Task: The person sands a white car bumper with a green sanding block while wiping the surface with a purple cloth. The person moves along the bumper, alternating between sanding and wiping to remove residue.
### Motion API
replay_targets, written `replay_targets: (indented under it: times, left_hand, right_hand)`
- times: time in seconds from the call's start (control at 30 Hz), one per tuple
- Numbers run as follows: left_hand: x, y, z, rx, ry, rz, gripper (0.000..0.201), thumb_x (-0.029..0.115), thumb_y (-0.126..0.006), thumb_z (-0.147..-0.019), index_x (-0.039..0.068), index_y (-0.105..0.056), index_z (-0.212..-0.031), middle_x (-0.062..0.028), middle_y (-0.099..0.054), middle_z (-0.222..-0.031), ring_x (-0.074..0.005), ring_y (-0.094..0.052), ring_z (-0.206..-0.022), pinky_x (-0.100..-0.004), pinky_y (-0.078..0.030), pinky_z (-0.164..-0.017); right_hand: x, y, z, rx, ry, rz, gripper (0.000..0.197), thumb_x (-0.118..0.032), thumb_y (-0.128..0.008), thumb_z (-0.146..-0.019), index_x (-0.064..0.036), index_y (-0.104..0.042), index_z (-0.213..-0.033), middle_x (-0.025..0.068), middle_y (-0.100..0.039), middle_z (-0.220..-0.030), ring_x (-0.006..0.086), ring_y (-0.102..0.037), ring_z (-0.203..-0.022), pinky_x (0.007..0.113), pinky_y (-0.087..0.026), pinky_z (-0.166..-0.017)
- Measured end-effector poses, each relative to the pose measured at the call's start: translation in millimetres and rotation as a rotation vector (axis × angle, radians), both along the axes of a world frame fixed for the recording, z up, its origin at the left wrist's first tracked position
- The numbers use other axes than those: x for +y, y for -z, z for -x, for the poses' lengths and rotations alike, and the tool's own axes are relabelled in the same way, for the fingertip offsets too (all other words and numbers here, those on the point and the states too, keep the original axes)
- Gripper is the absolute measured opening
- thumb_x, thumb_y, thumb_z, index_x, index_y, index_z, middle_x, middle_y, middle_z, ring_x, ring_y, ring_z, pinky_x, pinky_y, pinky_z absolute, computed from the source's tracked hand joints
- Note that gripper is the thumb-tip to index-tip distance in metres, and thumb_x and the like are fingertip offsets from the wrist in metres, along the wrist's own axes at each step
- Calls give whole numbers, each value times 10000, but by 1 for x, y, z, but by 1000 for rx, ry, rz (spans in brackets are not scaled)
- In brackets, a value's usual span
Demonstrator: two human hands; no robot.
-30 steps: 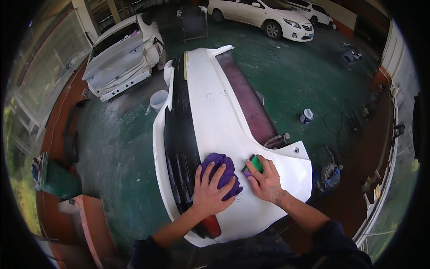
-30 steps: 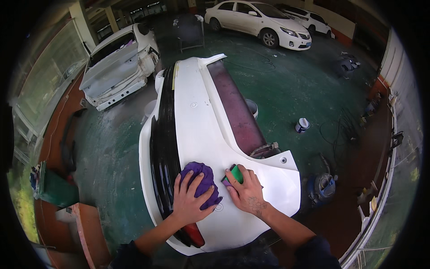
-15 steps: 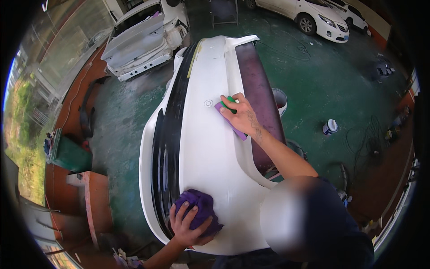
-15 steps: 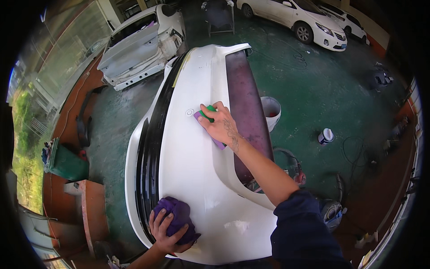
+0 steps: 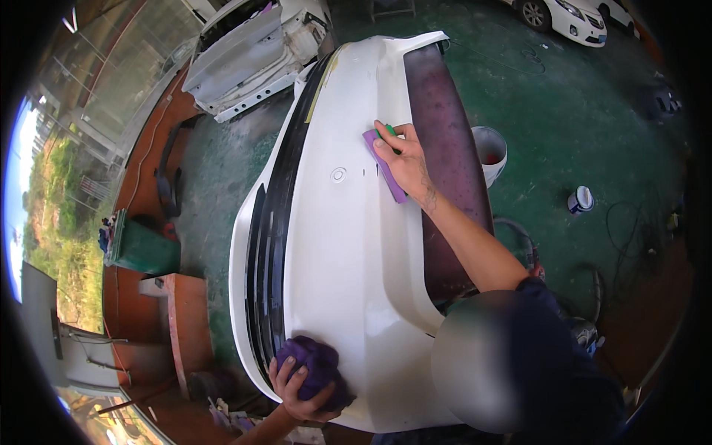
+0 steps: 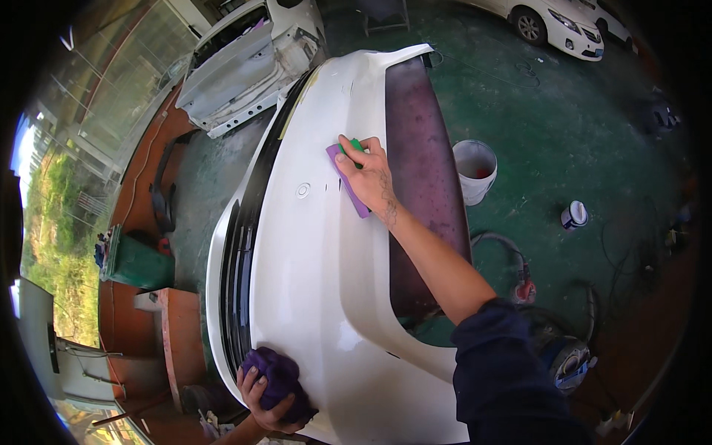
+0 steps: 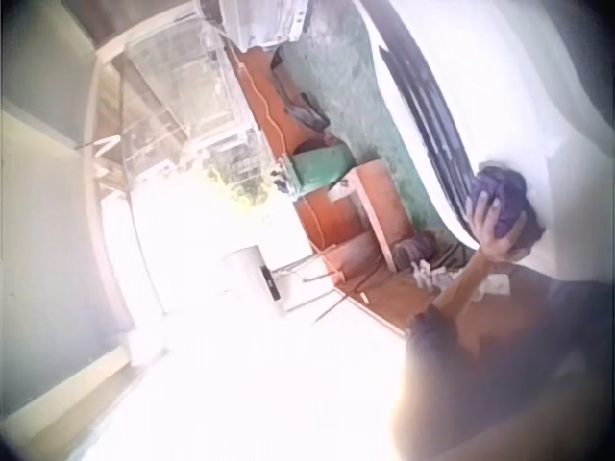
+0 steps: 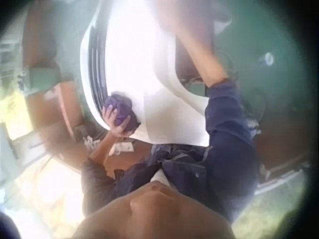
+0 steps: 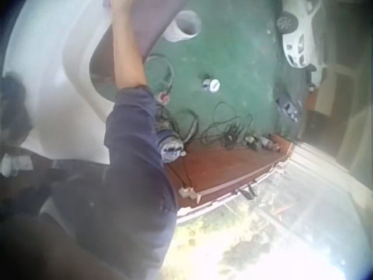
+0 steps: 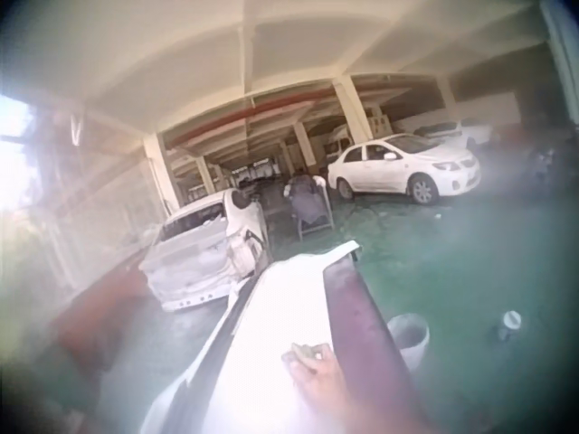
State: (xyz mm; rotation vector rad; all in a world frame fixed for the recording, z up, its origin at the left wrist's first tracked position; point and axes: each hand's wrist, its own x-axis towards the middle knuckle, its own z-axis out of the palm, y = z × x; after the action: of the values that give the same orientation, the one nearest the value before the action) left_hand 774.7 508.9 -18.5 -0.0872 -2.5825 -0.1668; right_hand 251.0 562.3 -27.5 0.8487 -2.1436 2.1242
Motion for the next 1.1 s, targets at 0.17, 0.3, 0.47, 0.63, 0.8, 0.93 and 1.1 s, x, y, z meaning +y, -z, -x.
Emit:
replay_targets:
  times: [0.17,0.3,0.47,0.63,0.8,0.93,1.1]
  left_hand:
    - [1,-1,-13,-42,-12,12,493,719,-787,-750,403,-795,-1129,-128,-527,-1459,-481,-538,-1383,-776,-386,-1117]
    - [2,-1,-3,-35,-15,14,503,723,-794,-732,422,-790,-1135,-121,-519,-1474,-482,-528,-1394,-778,-386,-1112]
    - [1,3,-11,-35,-4,20,514,733,-776,-749,421,-791,-1157,-122,-516,-1488,-481,-529,-1394,-777,-388,-1107]
    - [9,2,-3,-20,3,37,502,757,-735,-789,435,-794,-1169,-119,-516,-1495,-473,-537,-1385,-769,-392,-1107]
    - [10,14,-25,-56,7,30,495,768,-717,-804,446,-790,-1173,-116,-516,-1496,-471,-542,-1376,-767,-394,-1107]
    - [7,15,-20,-35,6,37,496,773,-726,-792,440,-789,-1155,-118,-515,-1487,-473,-539,-1376,-773,-396,-1105]
    - [-3,2,-8,-29,6,7,528,732,-800,-728,407,-790,-1145,-130,-515,-1472,-479,-528,-1390,-793,-393,-1096]
  right_hand:
    - [17,10,-42,135,-7,-70,429,-312,-738,-1033,-162,-765,-1435,114,-587,-1229,277,-590,-1210,379,-502,-1052]
    - [-10,-16,0,85,51,-71,419,-320,-730,-1033,-164,-774,-1419,140,-591,-1232,314,-582,-1192,402,-502,-1048]
    - [4,-3,-36,149,-39,-19,413,-324,-723,-1036,-167,-778,-1414,123,-603,-1232,313,-567,-1190,396,-492,-1045]
    - [-13,-37,20,181,60,-81,405,-356,-715,-1038,-173,-796,-1391,96,-642,-1178,292,-558,-1152,402,-468,-1046]
    - [0,-21,-36,372,-47,2,423,-371,-742,-1014,-190,-799,-1392,104,-650,-1232,287,-567,-1143,394,-469,-1064]
    - [-17,-37,5,292,-82,16,427,-360,-741,-1014,-181,-793,-1398,111,-651,-1222,302,-582,-1171,401,-494,-1036]
    - [-18,-28,-19,316,-54,116,436,-349,-750,-1010,-168,-788,-1405,115,-671,-1238,291,-590,-1166,390,-498,-1055]
